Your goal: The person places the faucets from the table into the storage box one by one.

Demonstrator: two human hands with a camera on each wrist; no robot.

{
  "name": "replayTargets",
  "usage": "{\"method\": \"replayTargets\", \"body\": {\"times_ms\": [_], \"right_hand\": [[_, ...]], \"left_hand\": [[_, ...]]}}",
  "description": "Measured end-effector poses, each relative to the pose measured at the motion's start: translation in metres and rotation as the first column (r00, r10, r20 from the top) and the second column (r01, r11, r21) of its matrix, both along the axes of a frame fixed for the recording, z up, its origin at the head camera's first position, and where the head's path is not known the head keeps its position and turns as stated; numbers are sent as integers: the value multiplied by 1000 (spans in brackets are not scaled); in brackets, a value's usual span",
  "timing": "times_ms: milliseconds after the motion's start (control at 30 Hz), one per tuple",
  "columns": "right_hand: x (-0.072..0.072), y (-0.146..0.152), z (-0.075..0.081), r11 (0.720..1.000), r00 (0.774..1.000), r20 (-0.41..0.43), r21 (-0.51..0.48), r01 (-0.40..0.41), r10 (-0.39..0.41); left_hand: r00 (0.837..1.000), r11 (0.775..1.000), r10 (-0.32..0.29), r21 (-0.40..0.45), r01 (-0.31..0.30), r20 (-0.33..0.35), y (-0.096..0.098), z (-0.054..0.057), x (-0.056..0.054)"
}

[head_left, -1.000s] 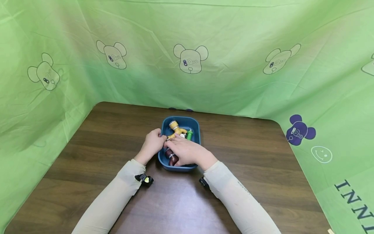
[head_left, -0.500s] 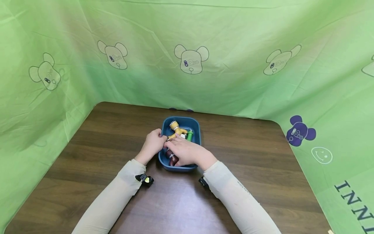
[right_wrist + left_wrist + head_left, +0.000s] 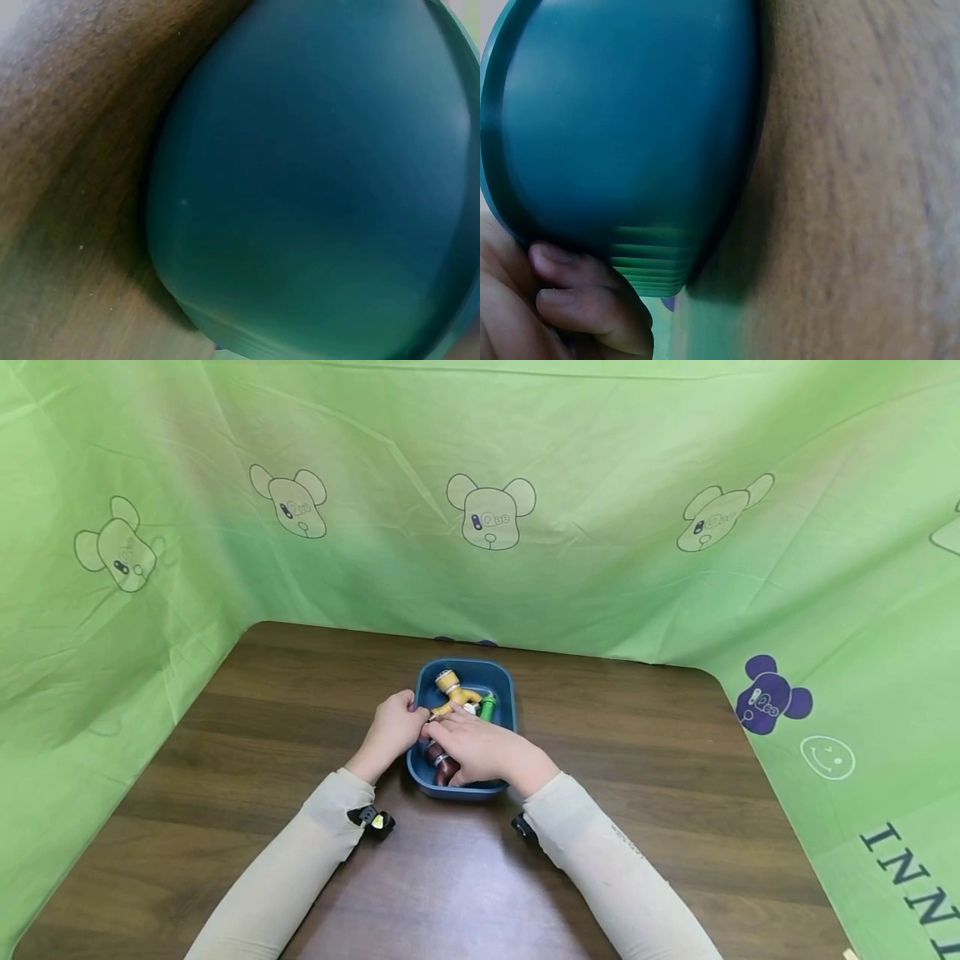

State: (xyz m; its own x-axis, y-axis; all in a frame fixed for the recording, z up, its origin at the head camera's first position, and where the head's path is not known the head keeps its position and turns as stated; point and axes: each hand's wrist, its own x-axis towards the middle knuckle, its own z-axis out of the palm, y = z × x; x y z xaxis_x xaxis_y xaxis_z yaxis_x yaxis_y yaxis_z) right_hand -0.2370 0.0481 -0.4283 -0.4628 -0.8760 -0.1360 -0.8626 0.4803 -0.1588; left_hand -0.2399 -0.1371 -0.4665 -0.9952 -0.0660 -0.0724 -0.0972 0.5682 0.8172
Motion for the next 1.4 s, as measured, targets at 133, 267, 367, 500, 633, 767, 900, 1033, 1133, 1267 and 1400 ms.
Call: {"method": "replayTargets", "body": {"times_ms": [133,267,367,500,633,767,900,1033,1133,1267,1400], "right_hand": [[0,1,-1,1000,1000,0,-8,-3,3],[1,1,-1,1000,1000,5,-29,-7,7],[0,2,-2,999,1000,9,-44,-12,12],[-1,3,-4,998,1000,4,-55,-10,11],[-2,5,-5,998,1000,-10,-70,-6,6],[-2,5,-6,996,999,-29,-90,-16,13],[-1,6,-6,994,999,-36,-107,-22,18],[0,7,-6,994,999,-37,-110,-13,9],[0,7,-7,994,999,-49,-110,-11,6],[1,8,-7,994,998,-67,-112,-13,5],[0,8,-8,993,996,-89,-116,-18,8]], "left_hand": [[1000,1000,-2,1,2,2,0,0,0],[1000,1000,-4,-9,4,-5,0,0,-1],[1000,1000,-5,-18,5,-12,0,0,-2],[1000,1000,-5,-18,5,-13,0,0,-2],[1000,1000,-4,-17,4,-8,0,0,-2],[1000,1000,-5,-17,5,-1,0,0,-2],[1000,1000,-5,-16,5,4,0,0,-2],[1000,1000,-7,-16,7,1,0,0,-1],[1000,1000,-8,-14,8,-2,0,0,-1],[1000,1000,-8,-13,8,-2,-1,1,0],[1000,1000,-9,-10,9,2,-1,0,0]]}}
